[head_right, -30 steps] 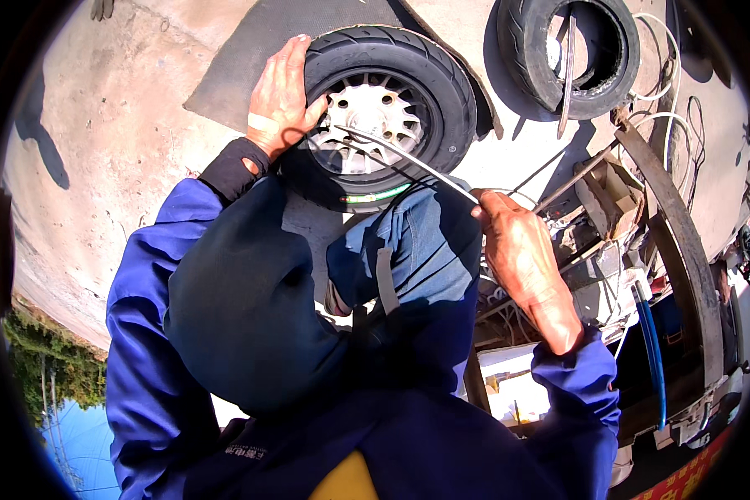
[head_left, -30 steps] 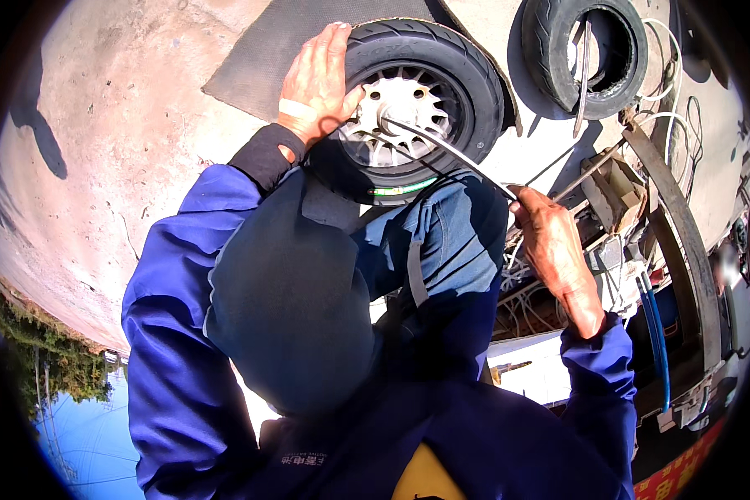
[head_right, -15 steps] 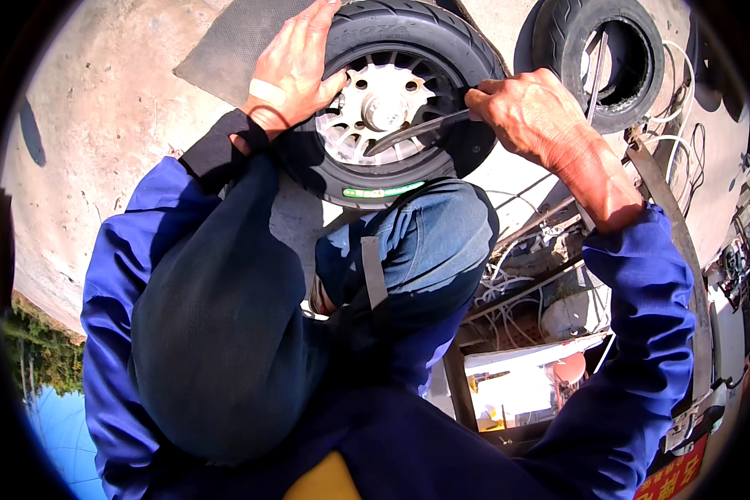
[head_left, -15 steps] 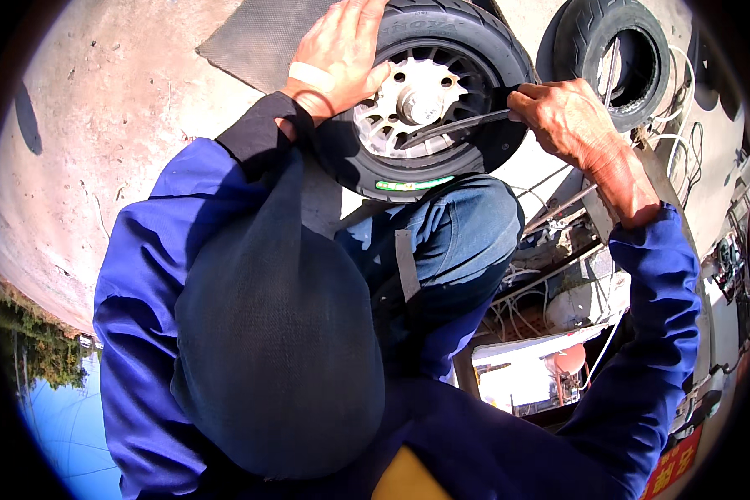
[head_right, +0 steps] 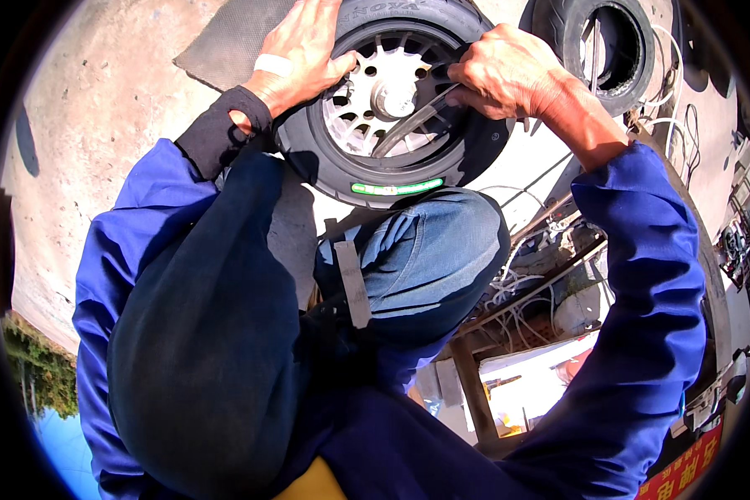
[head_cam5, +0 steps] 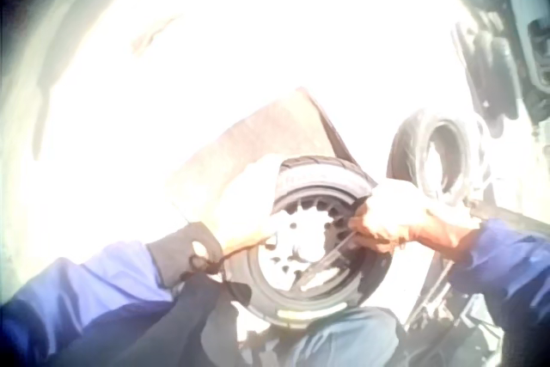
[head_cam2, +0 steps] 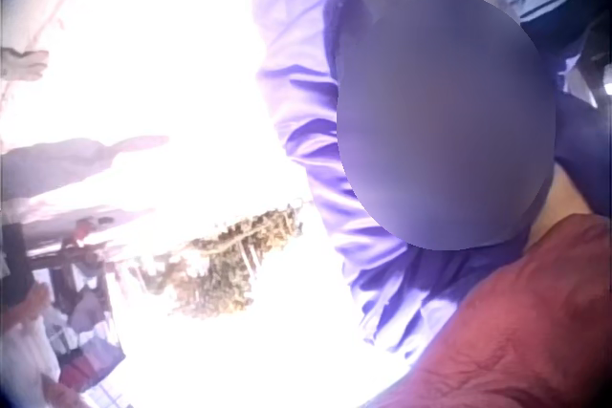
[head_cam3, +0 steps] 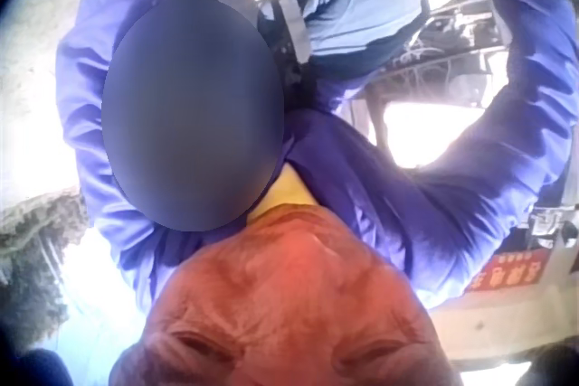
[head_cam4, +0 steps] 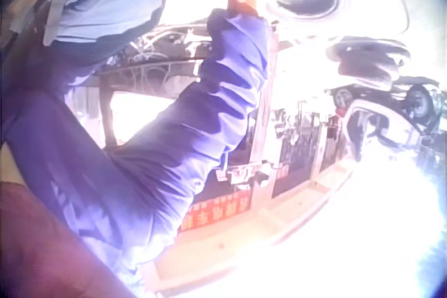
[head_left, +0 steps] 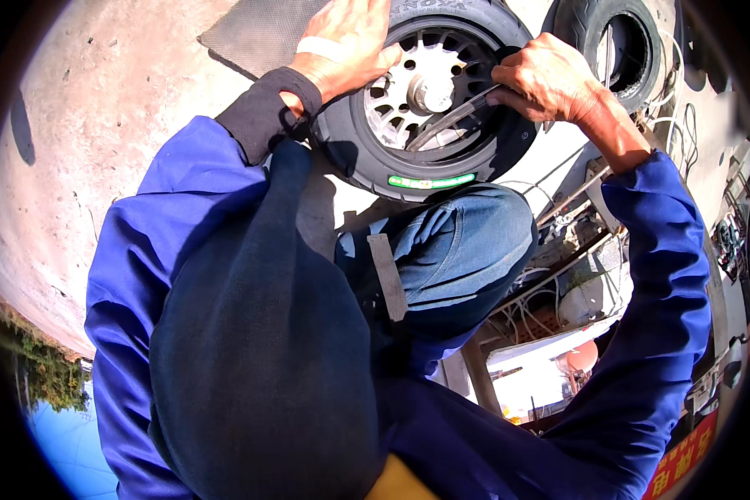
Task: The person retrieves a new tire from a plastic bag and carries it outside. They then mount the tire onto a scooter wheel rim using a tire lever, prying the tire bead over the rim edge to secure it in place.
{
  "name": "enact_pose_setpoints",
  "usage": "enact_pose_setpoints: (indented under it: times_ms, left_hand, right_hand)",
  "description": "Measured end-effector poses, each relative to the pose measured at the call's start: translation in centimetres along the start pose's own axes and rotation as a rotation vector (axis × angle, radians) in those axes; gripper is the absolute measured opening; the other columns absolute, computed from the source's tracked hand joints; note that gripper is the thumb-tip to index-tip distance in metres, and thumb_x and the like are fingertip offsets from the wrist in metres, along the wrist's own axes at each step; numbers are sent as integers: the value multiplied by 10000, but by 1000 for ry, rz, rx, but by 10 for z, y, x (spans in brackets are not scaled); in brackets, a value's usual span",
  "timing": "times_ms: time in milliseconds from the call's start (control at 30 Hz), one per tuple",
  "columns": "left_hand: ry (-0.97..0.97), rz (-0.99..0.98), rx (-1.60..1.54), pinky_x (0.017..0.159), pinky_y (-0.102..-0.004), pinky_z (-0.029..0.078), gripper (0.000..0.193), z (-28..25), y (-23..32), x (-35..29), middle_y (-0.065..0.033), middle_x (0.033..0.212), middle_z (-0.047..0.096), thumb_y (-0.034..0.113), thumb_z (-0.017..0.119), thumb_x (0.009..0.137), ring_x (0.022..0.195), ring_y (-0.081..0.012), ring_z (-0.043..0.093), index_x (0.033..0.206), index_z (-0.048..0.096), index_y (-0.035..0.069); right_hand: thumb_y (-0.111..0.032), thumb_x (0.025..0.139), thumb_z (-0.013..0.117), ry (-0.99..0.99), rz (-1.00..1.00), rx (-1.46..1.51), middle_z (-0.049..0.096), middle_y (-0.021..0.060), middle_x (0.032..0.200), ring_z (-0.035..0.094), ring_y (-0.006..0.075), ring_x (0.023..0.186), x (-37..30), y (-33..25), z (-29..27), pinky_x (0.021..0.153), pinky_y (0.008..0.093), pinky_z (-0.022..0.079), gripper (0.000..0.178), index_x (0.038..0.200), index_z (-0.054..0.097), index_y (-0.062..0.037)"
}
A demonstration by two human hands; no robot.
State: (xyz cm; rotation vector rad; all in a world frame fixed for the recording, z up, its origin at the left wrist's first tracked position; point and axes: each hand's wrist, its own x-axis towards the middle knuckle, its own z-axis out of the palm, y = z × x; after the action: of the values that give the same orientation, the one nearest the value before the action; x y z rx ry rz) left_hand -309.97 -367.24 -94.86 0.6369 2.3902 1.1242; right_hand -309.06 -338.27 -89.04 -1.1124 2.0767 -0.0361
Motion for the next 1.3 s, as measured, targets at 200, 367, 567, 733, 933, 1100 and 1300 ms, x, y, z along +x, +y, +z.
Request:
enact_pose_setpoints:
  times_ms: [200,367,567,733,933,1100,1300]
  left_hand:
    - [-42,12,99,1162,-471,399,840,4,-6,-3,-340,1390,527,273,734,826,1314,-455,516,1491,378,-96]
    - [-15,-13,69,1091,-492,445,751,1,-4,-3,-325,1281,577,274,733,816,1224,-460,559,1420,444,-67]
    - [-23,4,20,1033,-503,471,669,-1,-2,2,-315,1213,596,241,718,809,1158,-465,579,1363,474,-45]
    - [34,14,78,1044,-504,471,660,4,-4,0,-316,1231,593,250,722,824,1173,-466,581,1360,484,-53]
    - [-36,-6,39,1053,-509,464,677,0,-3,3,-313,1256,586,253,733,821,1187,-471,573,1366,479,-59]
    - [-24,20,53,996,-517,489,681,4,-5,0,-304,1218,595,226,744,800,1132,-461,591,1358,475,-54]
    - [56,63,60,1002,-516,486,685,9,-12,-1,-305,1212,591,211,749,782,1138,-461,585,1354,478,-50]
  right_hand:
    - [-438,919,701,40,-26,13,673,74,708,692,315,697,12,2,5,622,415,543,378,781,643,-91]
    - [-457,921,698,92,-38,-5,678,72,709,695,316,692,20,-3,9,601,417,543,383,805,653,-94]
    - [-439,911,718,95,-45,-15,705,77,734,706,304,693,27,-2,13,629,406,550,340,894,716,-100]
    - [-463,912,711,131,-24,-27,694,88,689,717,298,690,34,-6,11,637,403,554,343,875,733,-123]
    - [-420,893,736,70,20,0,714,85,730,714,294,712,28,-12,5,647,403,544,301,914,725,-119]
    - [-395,894,737,42,-39,25,708,102,727,710,318,705,53,-13,-5,640,411,545,302,862,732,-95]
    - [-480,911,705,50,171,63,676,79,680,713,307,682,-6,-36,15,641,436,550,385,820,698,-106]
